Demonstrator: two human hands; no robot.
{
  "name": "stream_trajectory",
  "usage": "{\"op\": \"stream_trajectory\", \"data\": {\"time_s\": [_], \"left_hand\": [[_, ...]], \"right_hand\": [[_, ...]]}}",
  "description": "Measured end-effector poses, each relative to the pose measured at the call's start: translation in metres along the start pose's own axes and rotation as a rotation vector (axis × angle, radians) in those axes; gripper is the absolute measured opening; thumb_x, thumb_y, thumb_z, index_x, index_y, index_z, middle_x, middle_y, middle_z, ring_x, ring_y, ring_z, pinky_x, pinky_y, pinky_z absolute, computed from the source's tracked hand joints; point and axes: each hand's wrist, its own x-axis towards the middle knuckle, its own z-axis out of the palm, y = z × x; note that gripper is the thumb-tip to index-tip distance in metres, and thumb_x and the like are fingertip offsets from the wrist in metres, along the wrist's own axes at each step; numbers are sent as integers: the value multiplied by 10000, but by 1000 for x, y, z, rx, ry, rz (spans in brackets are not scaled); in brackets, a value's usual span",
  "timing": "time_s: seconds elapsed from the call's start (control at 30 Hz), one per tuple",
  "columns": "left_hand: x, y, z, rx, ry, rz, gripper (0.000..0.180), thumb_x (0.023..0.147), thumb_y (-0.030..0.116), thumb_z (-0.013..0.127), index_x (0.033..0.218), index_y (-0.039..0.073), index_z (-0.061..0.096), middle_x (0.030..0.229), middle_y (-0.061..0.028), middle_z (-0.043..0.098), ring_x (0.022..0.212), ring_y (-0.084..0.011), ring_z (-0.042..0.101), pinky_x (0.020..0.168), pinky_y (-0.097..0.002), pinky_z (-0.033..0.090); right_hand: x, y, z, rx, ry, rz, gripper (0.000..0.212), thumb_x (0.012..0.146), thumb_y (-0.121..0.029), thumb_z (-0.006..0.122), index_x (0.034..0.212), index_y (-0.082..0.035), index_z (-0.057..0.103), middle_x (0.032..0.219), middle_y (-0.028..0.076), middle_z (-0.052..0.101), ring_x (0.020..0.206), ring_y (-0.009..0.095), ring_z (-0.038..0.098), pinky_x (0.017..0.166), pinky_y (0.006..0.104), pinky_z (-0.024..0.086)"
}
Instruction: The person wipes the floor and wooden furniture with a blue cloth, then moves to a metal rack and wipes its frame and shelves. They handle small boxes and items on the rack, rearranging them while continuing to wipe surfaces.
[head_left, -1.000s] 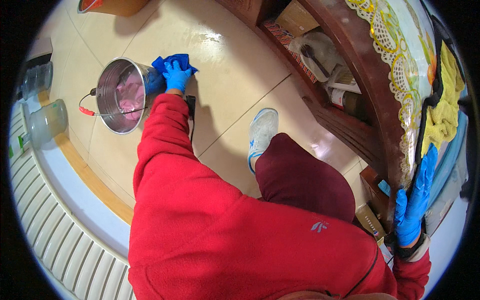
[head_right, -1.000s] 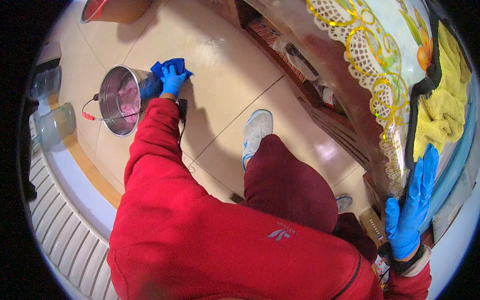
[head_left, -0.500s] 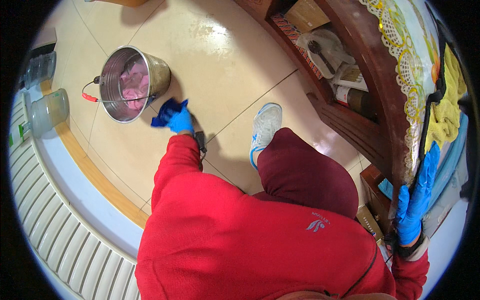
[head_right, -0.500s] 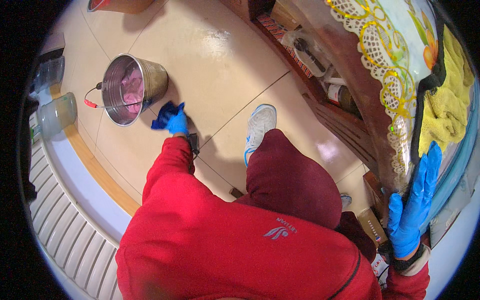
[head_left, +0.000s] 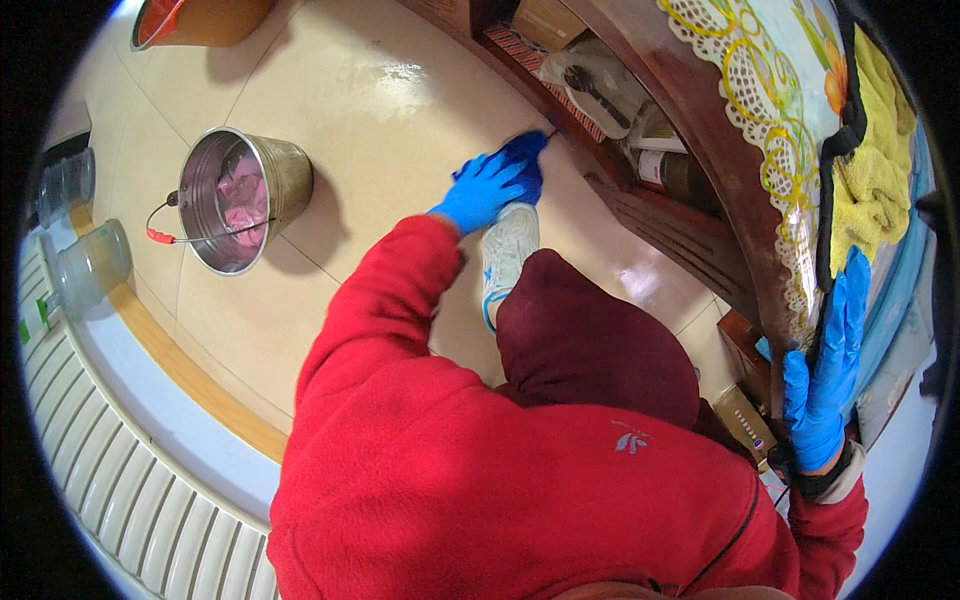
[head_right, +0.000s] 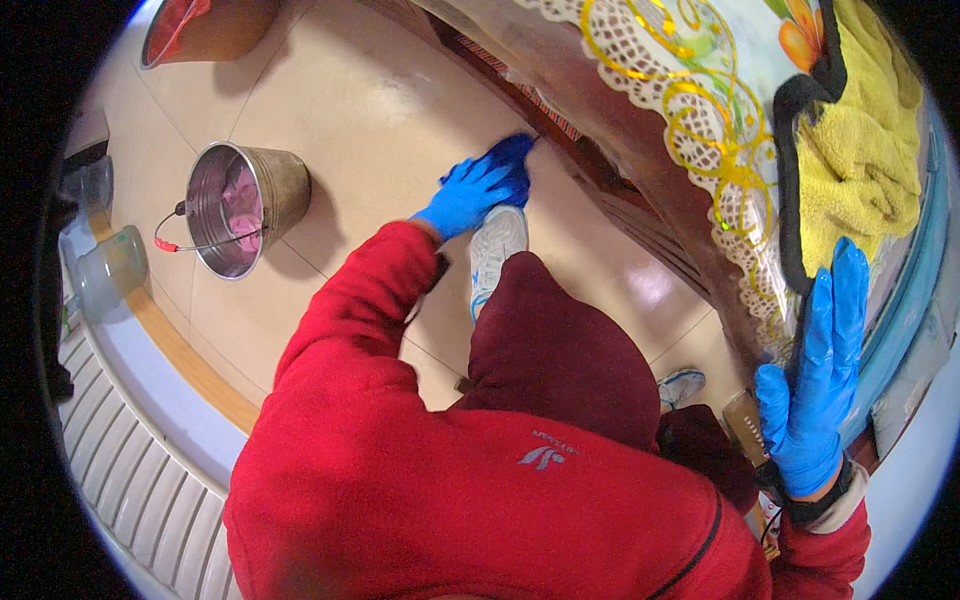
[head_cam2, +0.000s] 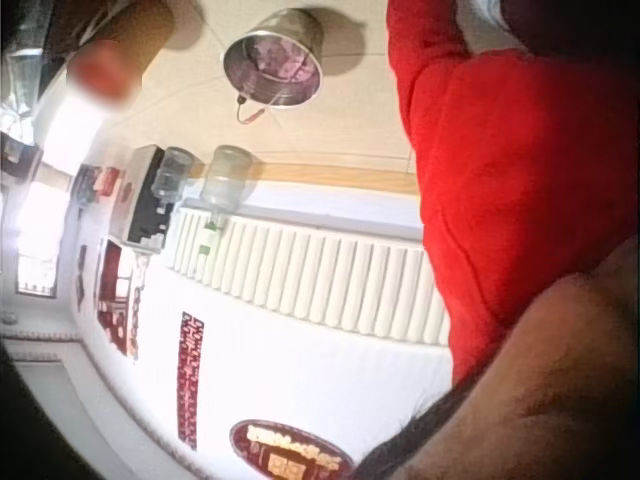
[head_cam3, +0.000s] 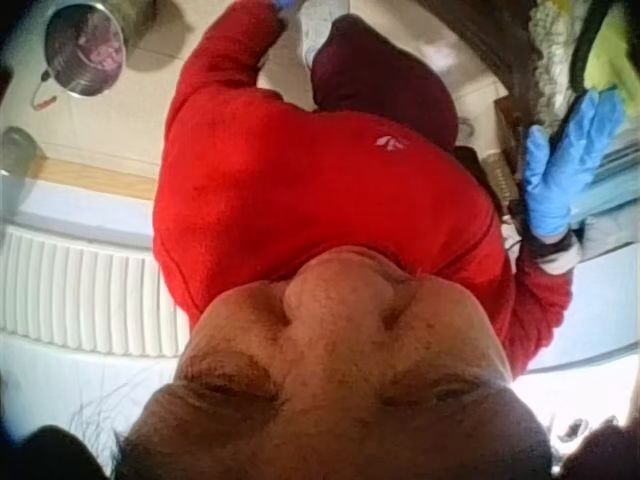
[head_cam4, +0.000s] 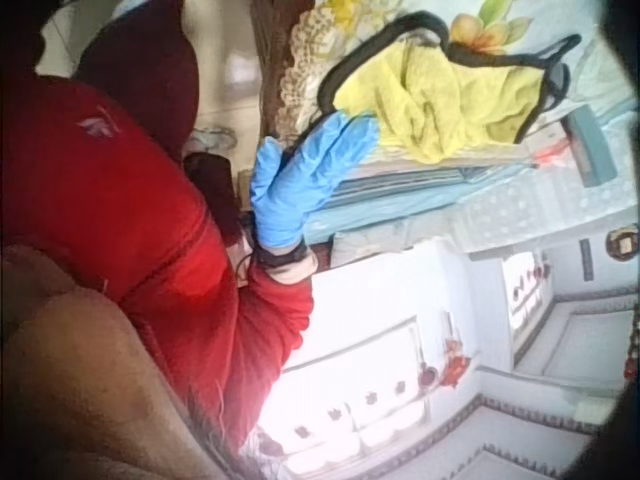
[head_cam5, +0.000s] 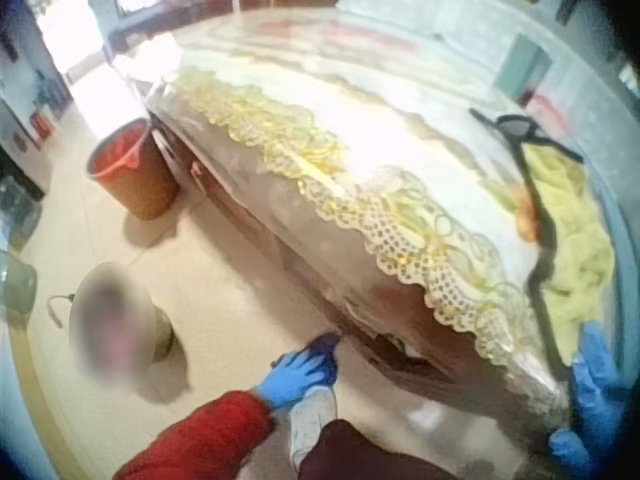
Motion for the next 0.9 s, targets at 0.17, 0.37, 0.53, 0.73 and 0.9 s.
{"op": "stream_trajectory", "data": {"time_s": [0.17,0.37,0.53,0.73,0.9], "left_hand": [[-112,-38,-36,-152,44,-521,387,882,179,627,1268,196,621,1415,-146,523,1274,-409,483,1054,-533,362],[-60,-121,-15,180,186,-1194,592,847,363,631,1401,190,516,1602,-183,205,1403,-486,266,1065,-662,300],[32,-187,-19,-4,81,-841,623,866,390,623,1441,200,478,1563,-198,292,1419,-473,245,1116,-679,191],[105,-92,32,277,81,-329,557,944,461,461,1449,225,473,1617,-92,223,1498,-420,82,1177,-587,169],[96,69,55,144,-267,-263,590,917,387,517,1449,137,466,1590,-203,233,1479,-457,117,1164,-611,180]], "right_hand": [[0,-1,1,21,0,5,667,1002,-379,461,1517,15,305,1570,276,258,1468,430,238,1190,504,182],[1,-2,-2,7,-14,7,664,1005,-377,462,1514,22,308,1566,278,266,1464,437,244,1187,509,187],[1,0,-1,8,-5,-9,659,1005,-365,468,1516,17,307,1558,300,262,1457,455,249,1179,535,189],[1,-1,-3,-6,-28,3,652,1001,-356,476,1518,6,311,1557,302,261,1455,458,250,1179,537,191],[3,-5,-4,-5,-24,11,663,992,-365,487,1517,2,315,1565,284,262,1461,441,250,1184,516,194]]}}
